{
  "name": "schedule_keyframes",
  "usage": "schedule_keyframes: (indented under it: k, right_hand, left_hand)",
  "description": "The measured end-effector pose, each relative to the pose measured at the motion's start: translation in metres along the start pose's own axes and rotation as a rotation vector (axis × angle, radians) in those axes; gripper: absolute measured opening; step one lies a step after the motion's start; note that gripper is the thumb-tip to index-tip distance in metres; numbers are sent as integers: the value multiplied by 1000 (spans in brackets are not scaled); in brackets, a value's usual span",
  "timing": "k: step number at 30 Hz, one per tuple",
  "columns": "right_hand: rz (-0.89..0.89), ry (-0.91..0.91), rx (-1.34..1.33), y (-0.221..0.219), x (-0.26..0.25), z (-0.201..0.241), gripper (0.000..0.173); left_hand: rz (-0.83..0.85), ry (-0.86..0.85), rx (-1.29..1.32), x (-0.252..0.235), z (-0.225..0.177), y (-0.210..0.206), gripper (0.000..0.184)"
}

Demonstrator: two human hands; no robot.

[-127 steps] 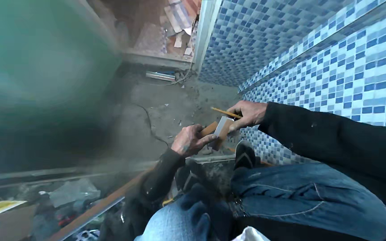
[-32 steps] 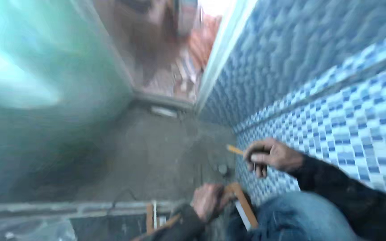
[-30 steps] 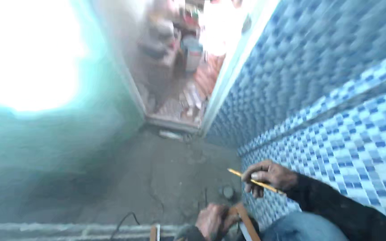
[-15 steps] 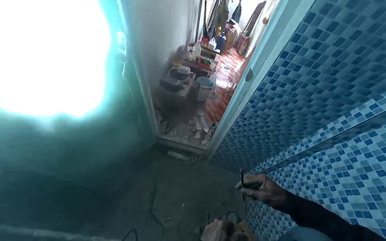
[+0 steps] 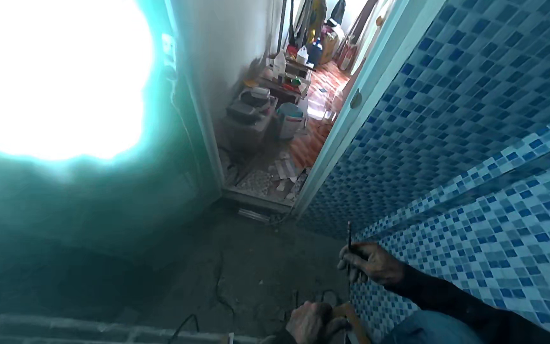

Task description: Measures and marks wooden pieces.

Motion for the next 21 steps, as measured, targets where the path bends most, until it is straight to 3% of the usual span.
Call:
schedule_keyframes:
  k: [4, 7, 12, 16, 21]
  right_hand:
    - [-74, -40, 21, 4, 1, 9, 24]
    - [-97, 53, -6, 3, 1, 13, 20]
    - [63, 38, -44, -9, 3, 8, 16]
    - [202, 158, 48, -14, 1, 9, 15]
    - [232, 118, -1, -26, -7, 1, 15]
  left_hand:
    - [-21, 0, 17, 4, -1, 2, 52]
    - [-49, -2, 21, 2, 1, 3, 50]
    - [-56, -14, -3, 4, 0, 2, 54]
    - [-73, -24, -8, 3, 1, 2, 52]
    - [-95, -51, -21, 4, 1, 3, 51]
Point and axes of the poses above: each hand's wrist, its own x-axis away from the middle knuckle, its own y-axis out of the back of the hand, z = x × y, the point moved 7 cm from there along -x, towards the middle knuckle, and after that the axes turned 10 degrees about -y, right-handed, at the moved point
